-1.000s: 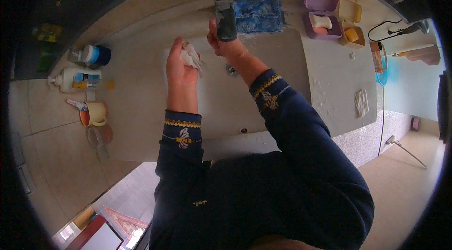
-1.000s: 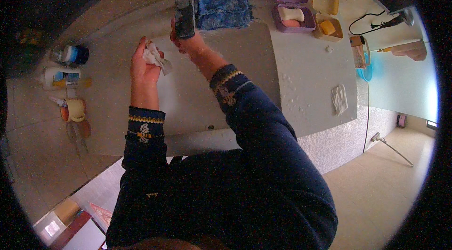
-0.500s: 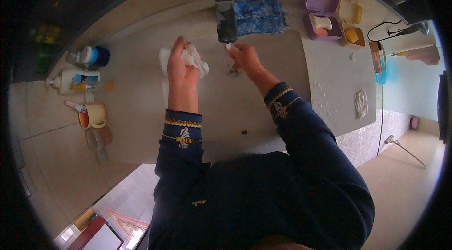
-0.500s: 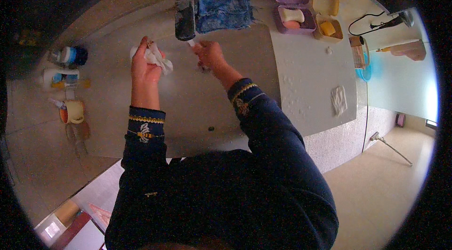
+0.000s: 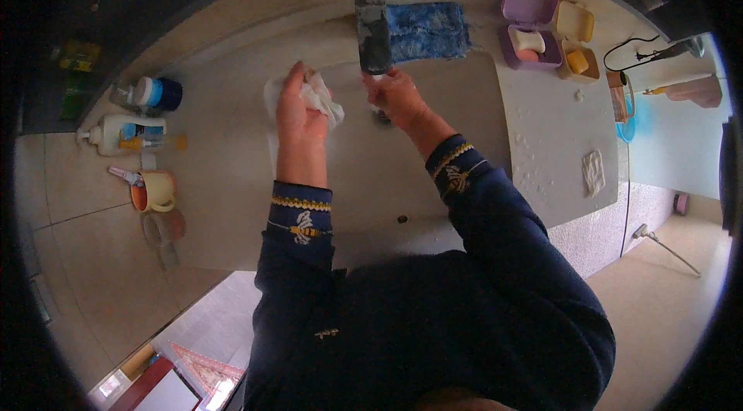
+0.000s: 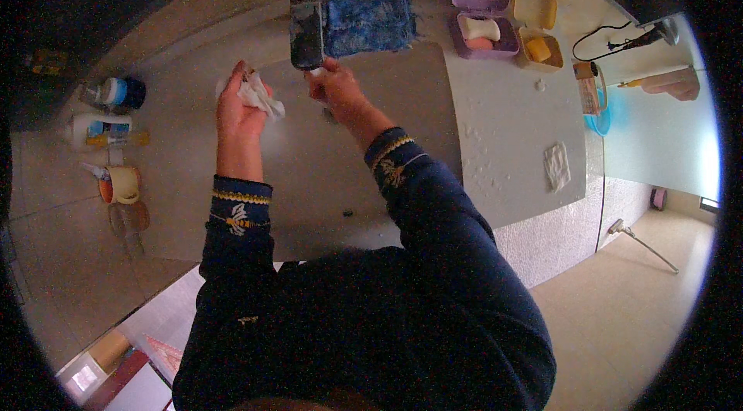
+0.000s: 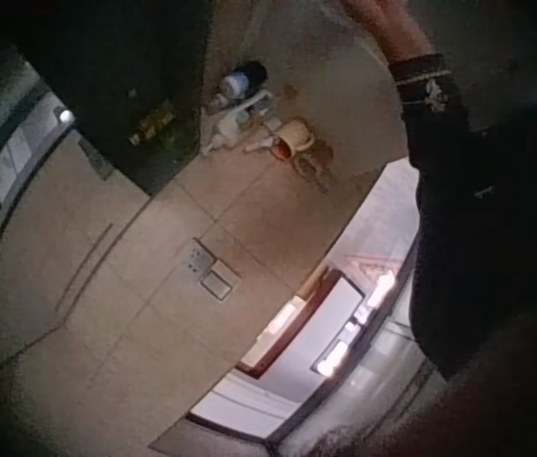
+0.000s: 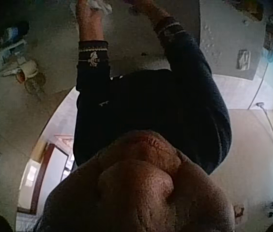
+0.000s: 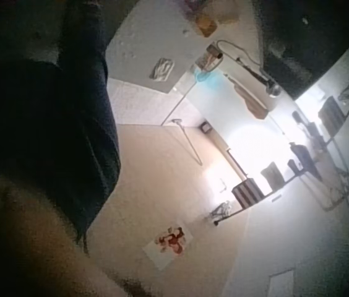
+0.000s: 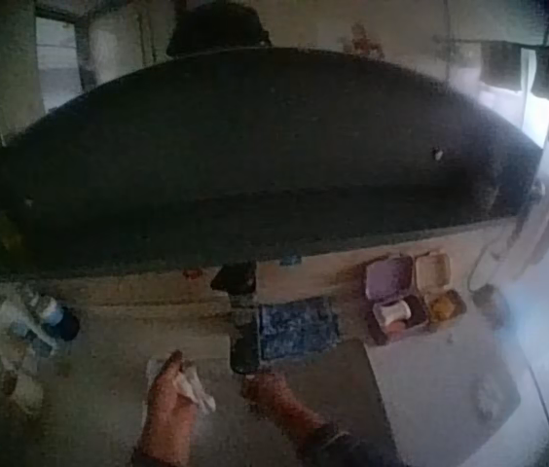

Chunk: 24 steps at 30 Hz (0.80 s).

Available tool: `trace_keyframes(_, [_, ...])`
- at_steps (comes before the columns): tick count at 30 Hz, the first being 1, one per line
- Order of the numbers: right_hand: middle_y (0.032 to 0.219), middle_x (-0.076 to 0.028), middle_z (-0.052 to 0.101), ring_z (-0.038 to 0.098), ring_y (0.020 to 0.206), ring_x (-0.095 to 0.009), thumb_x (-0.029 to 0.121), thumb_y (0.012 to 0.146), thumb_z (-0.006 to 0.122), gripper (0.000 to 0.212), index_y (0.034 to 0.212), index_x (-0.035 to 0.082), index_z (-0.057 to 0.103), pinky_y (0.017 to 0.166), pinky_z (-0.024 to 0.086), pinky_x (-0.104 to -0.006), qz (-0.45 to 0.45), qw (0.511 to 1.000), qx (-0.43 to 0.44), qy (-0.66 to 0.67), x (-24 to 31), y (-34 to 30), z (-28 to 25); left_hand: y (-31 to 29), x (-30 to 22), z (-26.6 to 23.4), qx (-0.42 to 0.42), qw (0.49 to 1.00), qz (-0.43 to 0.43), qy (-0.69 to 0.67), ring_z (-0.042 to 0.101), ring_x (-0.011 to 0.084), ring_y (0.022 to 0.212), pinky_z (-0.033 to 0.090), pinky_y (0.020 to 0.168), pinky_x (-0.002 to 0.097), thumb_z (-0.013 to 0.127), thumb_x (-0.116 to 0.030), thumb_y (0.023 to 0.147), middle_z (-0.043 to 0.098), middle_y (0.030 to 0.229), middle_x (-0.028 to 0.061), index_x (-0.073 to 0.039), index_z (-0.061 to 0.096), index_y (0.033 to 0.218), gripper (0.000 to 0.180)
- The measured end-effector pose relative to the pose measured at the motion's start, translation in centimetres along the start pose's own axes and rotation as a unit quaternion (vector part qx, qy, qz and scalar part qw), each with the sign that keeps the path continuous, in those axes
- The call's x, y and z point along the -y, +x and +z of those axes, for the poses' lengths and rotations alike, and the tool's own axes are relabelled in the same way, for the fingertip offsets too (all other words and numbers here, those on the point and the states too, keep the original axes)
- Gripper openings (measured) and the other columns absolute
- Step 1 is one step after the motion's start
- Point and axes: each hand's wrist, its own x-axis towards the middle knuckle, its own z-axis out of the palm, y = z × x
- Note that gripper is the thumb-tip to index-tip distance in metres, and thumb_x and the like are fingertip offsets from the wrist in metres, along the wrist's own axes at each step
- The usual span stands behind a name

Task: The person washes a white cloth under running water at a bathroom sink, repeatedly rubbing and wringing it. After rinsing, the person unfolds the cloth to reveal a patterned design and places it on the counter.

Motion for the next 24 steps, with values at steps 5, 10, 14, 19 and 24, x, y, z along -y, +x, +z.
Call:
trace_keyframes(5, [0.077, 0.000, 0.053, 0.050, 0.068, -0.010, 0.025, 0.080, 0.064, 0.020, 0.090, 0.010, 0.055, 0.060, 0.042, -0.0227, -0.058, 0.997, 0.055, -0.012, -0.1, 1.2, 1.1, 0.0, 0.2, -0.4, 0.015, 1.000, -0.004, 0.013, 0.053, 0.0163, 0.073, 0.041, 0.064, 0.0330, 0.062, -0.024, 0.082, 0.056, 0.084, 0.0014, -0.011, 0.056, 0.094, 0.018])
trace_keyframes(10, [0.070, 0.000, 0.052, 0.050, 0.060, -0.012, 0.024, 0.079, 0.062, 0.016, 0.087, 0.012, 0.054, 0.053, 0.043, -0.0253, -0.001, 1.000, 0.009, -0.012, 1.4, 2.2, 3.3, 0.3, 0.7, -0.9, 0.042, 0.999, -0.015, 0.009, 0.054, 0.0164, 0.076, 0.042, 0.065, 0.0328, 0.061, -0.023, 0.083, 0.057, 0.085, 0.0011, -0.010, 0.056, 0.096, 0.019])
trace_keyframes(14, [0.068, 0.000, 0.053, 0.048, 0.053, -0.012, 0.025, 0.076, 0.066, 0.019, 0.085, 0.012, 0.056, 0.045, 0.039, -0.0276, 0.016, 0.999, 0.007, 0.047, 1.4, 3.1, 2.1, 0.2, 1.1, -1.0, 0.040, 0.999, -0.014, 0.002, 0.055, 0.0173, 0.076, 0.044, 0.065, 0.0334, 0.059, -0.023, 0.084, 0.058, 0.086, 0.0026, -0.009, 0.056, 0.095, 0.018])
trace_keyframes(19, [0.070, 0.001, 0.054, 0.050, 0.054, -0.013, 0.030, 0.076, 0.066, 0.024, 0.088, 0.011, 0.058, 0.045, 0.038, -0.0283, -0.054, 0.986, 0.006, -0.156, 1.8, 1.6, 3.6, 0.2, 1.4, -2.3, 0.059, 0.997, -0.038, 0.012, 0.056, 0.0197, 0.073, 0.045, 0.067, 0.0354, 0.057, -0.022, 0.085, 0.059, 0.084, 0.0036, -0.009, 0.056, 0.093, 0.016])
trace_keyframes(24, [0.091, -0.006, 0.055, 0.054, 0.080, -0.016, 0.046, 0.082, 0.055, 0.039, 0.103, 0.013, 0.053, 0.065, 0.045, -0.0305, 0.071, 0.988, 0.020, -0.136, 0.7, 0.9, 0.3, -0.5, 2.8, -1.7, 0.054, 0.998, -0.016, 0.024, 0.054, 0.0183, 0.088, 0.042, 0.078, 0.0334, 0.056, -0.026, 0.086, 0.058, 0.092, 0.0047, -0.009, 0.057, 0.100, 0.023])
